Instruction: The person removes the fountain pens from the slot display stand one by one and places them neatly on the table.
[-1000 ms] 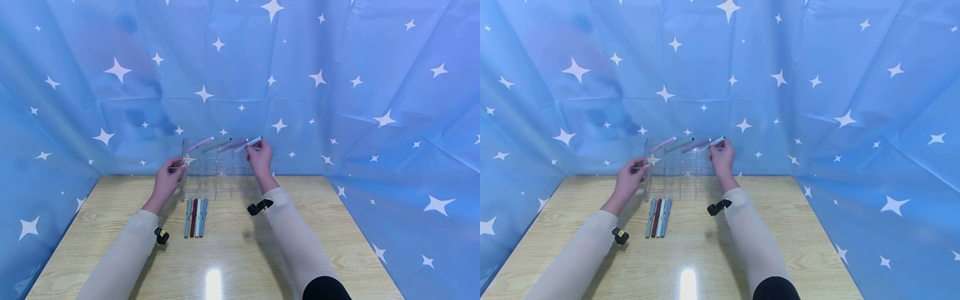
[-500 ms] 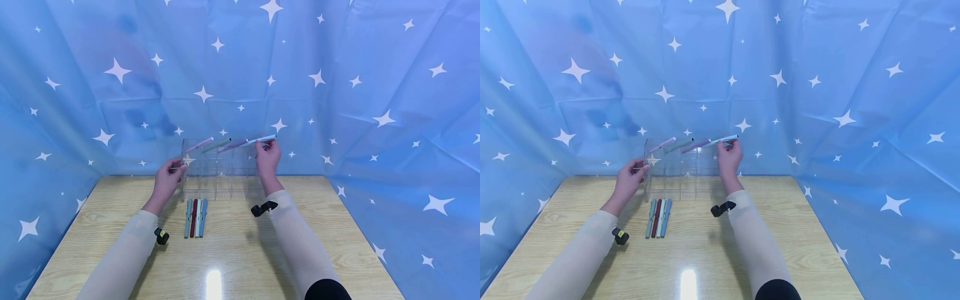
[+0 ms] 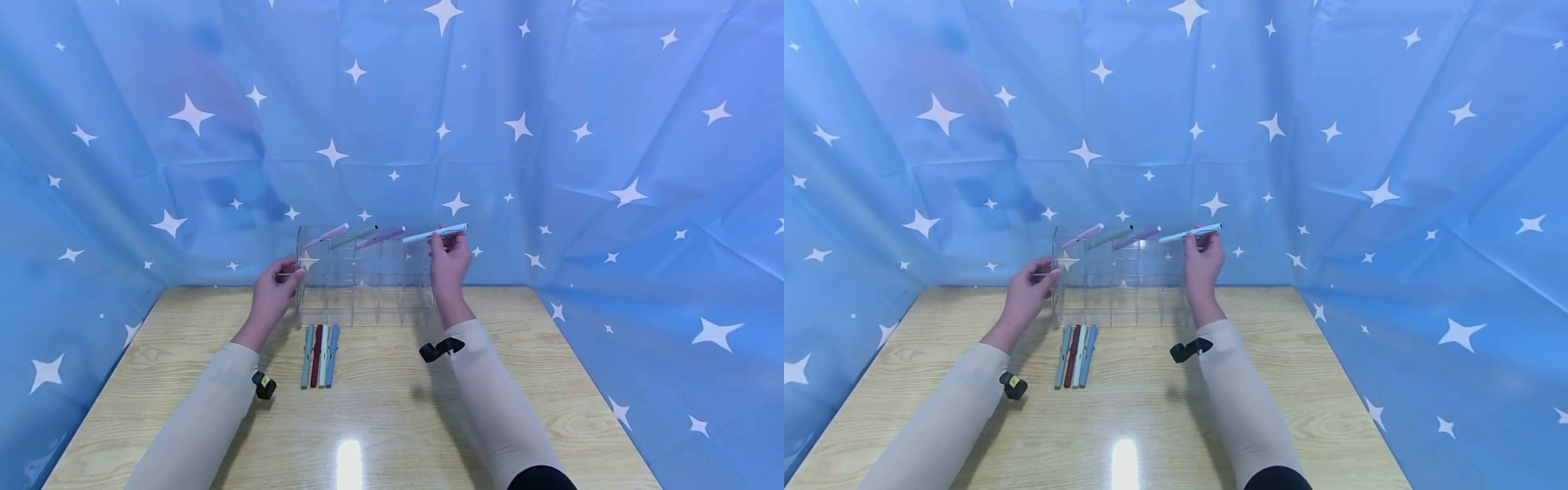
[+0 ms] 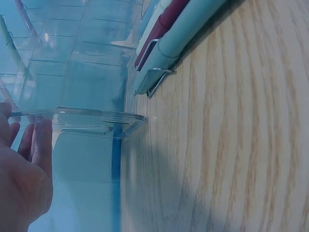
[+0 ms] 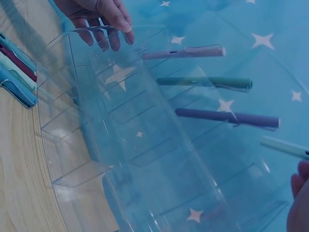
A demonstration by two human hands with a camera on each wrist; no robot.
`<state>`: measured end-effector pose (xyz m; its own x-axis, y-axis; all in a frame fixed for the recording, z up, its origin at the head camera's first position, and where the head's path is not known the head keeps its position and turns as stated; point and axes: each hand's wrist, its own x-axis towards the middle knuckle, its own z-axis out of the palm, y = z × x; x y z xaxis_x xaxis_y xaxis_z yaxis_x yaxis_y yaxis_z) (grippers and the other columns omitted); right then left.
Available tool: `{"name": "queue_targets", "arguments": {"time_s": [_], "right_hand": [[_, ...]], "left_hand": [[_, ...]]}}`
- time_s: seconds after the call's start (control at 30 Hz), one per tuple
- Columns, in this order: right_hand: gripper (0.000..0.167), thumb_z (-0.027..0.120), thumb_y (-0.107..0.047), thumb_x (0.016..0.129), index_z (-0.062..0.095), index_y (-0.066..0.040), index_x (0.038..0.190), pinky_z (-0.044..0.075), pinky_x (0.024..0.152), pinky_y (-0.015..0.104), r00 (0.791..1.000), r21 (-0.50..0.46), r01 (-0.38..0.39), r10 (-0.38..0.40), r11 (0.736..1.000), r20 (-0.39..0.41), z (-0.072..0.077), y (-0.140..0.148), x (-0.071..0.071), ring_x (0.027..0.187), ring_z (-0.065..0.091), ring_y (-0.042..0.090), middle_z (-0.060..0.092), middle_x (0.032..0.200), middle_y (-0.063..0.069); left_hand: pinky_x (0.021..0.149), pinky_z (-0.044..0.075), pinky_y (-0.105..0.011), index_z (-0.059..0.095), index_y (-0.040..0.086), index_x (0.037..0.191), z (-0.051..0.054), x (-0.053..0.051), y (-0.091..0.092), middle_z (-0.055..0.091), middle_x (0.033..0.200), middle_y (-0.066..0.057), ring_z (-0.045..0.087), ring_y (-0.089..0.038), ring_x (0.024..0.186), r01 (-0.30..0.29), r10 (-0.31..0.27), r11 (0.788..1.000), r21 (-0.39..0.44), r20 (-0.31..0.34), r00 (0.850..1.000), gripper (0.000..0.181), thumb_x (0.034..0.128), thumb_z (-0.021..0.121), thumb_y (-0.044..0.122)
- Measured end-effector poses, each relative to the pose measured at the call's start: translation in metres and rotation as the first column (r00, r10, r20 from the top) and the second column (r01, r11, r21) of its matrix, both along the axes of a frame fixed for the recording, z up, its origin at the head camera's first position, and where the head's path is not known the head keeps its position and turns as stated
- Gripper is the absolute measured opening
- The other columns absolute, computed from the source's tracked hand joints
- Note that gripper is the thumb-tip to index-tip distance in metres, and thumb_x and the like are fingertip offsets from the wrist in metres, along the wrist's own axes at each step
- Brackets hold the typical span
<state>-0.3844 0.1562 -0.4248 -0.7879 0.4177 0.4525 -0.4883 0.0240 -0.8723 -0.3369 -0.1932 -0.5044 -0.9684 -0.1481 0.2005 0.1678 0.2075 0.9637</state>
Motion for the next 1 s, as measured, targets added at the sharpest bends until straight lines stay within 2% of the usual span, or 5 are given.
{"name": "queue_targets", "arguments": {"time_s": [0.17, 0.47, 0.57, 0.7, 1.0], "right_hand": [[0.019, 0.068, -0.002, 0.108, 0.07, 0.005, 0.126, 0.066, 0.088, 0.04, 0.999, -0.001, -0.035, 0.035, 0.999, -0.004, 0.0, 0.003, 0.007, 0.094, 0.07, 0.023, 0.071, 0.102, 0.01], [0.025, 0.06, 0.002, 0.111, 0.069, 0.003, 0.134, 0.064, 0.102, 0.042, 0.971, -0.02, -0.235, 0.236, 0.972, 0.036, -0.004, 0.005, 0.022, 0.098, 0.071, 0.018, 0.065, 0.109, 0.011], [0.031, 0.058, -0.001, 0.113, 0.069, 0.0, 0.141, 0.064, 0.101, 0.048, 0.959, 0.001, -0.276, 0.275, 0.961, 0.065, -0.006, 0.004, 0.029, 0.098, 0.074, 0.019, 0.066, 0.111, 0.01], [0.034, 0.059, -0.004, 0.114, 0.068, -0.003, 0.146, 0.067, 0.093, 0.042, 0.948, 0.046, -0.305, 0.299, 0.951, 0.109, -0.01, 0.003, 0.037, 0.096, 0.074, 0.017, 0.067, 0.113, 0.011], [0.026, 0.065, -0.004, 0.111, 0.072, 0.003, 0.135, 0.069, 0.08, 0.034, 0.914, 0.039, -0.384, 0.374, 0.923, 0.155, -0.023, -0.001, 0.051, 0.089, 0.074, 0.016, 0.067, 0.106, 0.018]], "left_hand": [[0.087, 0.066, -0.028, 0.065, 0.009, 0.149, 0.0, 0.001, 0.0, 0.068, 0.131, -0.014, 0.066, -0.024, 0.11, 0.0, 0.0, 1.0, 0.004, -0.005, 1.0, 0.047, 0.11, 0.073, 0.032], [0.086, 0.065, -0.027, 0.065, 0.007, 0.15, -0.001, 0.001, -0.001, 0.068, 0.133, -0.017, 0.066, -0.026, 0.112, 0.008, -0.008, 1.0, 0.005, -0.012, 1.0, 0.048, 0.1103, 0.073, 0.034], [0.087, 0.065, -0.027, 0.064, 0.007, 0.15, -0.001, 0.001, 0.0, 0.068, 0.133, -0.015, 0.066, -0.026, 0.112, 0.007, -0.007, 1.0, 0.007, -0.011, 1.0, 0.048, 0.1102, 0.073, 0.034], [0.088, 0.066, -0.029, 0.064, 0.007, 0.149, -0.001, 0.001, 0.0, 0.068, 0.132, -0.014, 0.066, -0.026, 0.112, 0.007, -0.007, 1.0, 0.007, -0.006, 1.0, 0.048, 0.1103, 0.073, 0.033], [0.085, 0.065, -0.026, 0.064, 0.006, 0.149, -0.002, 0.0, 0.0, 0.068, 0.133, -0.015, 0.065, -0.025, 0.111, 0.002, -0.002, 1.0, 0.001, -0.012, 1.0, 0.048, 0.1107, 0.072, 0.033]]}}
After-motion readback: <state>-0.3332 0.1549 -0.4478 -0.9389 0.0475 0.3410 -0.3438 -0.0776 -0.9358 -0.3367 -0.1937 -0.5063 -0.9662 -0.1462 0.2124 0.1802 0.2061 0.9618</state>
